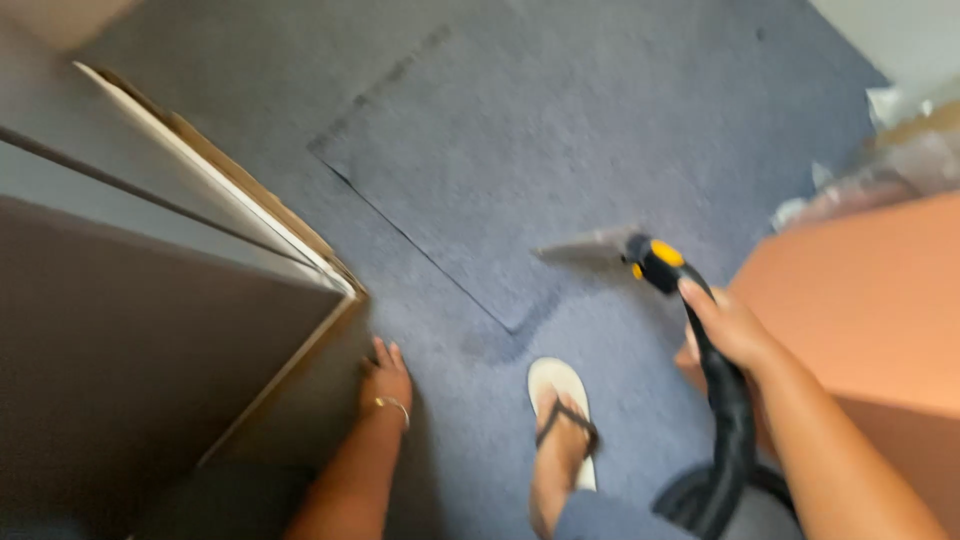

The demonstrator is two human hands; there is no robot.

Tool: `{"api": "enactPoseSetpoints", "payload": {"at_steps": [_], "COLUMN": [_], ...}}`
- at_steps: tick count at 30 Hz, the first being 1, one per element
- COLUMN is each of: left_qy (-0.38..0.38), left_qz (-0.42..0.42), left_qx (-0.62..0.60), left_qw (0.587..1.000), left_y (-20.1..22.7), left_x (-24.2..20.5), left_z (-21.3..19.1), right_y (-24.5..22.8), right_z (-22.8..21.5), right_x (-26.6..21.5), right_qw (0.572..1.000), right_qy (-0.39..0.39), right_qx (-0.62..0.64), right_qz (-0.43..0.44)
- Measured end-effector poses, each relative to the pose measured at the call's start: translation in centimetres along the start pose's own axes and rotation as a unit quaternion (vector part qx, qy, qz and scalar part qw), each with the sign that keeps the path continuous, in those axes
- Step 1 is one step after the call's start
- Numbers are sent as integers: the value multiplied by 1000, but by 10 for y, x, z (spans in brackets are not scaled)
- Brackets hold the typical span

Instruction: The recorder is using a carpet cleaner attachment to vacuum and clean a patch of grey carpet.

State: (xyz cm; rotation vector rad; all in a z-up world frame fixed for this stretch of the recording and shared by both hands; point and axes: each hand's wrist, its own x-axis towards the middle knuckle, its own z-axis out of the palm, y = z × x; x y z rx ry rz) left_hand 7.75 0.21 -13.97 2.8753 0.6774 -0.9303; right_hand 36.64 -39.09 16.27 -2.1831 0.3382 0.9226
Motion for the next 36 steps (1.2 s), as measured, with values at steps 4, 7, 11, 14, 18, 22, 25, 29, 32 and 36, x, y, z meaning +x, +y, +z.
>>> {"api": "enactPoseSetpoints", "payload": {"at_steps": [4,7,11,14,18,22,25,29,32,36], "left_qy": [-18,-43,-22,-66,-74,-110,-103,-85,-58,-88], "left_qz": [8,22,55,37,4,17,44,46,41,32], "left_qx": [42,39,111,85,2,-19,20,56,68,4], "left_qw": [999,998,992,994,997,994,994,994,995,996], "left_y": [-3,0,4,1,5,-2,0,3,2,-1], "left_x": [13,-1,3,5,-8,-10,-10,-3,0,-9], "left_z": [6,-4,9,-23,-19,-35,-35,-13,-4,-26], "right_y": [-60,-100,-229,-306,-374,-413,-402,-370,-325,-254], "right_z": [10,4,63,131,219,252,242,201,159,115], "right_x": [-17,1,29,79,127,140,142,128,123,105], "right_qw": [998,986,983,976,954,953,958,961,960,960], "right_qy": [6,-20,-40,-86,-137,-141,-135,-152,-156,-150], "right_qx": [61,102,37,-27,-88,-99,-116,-98,-111,-186], "right_qz": [34,-127,-176,-200,-250,-248,-224,-209,-207,-148]}}
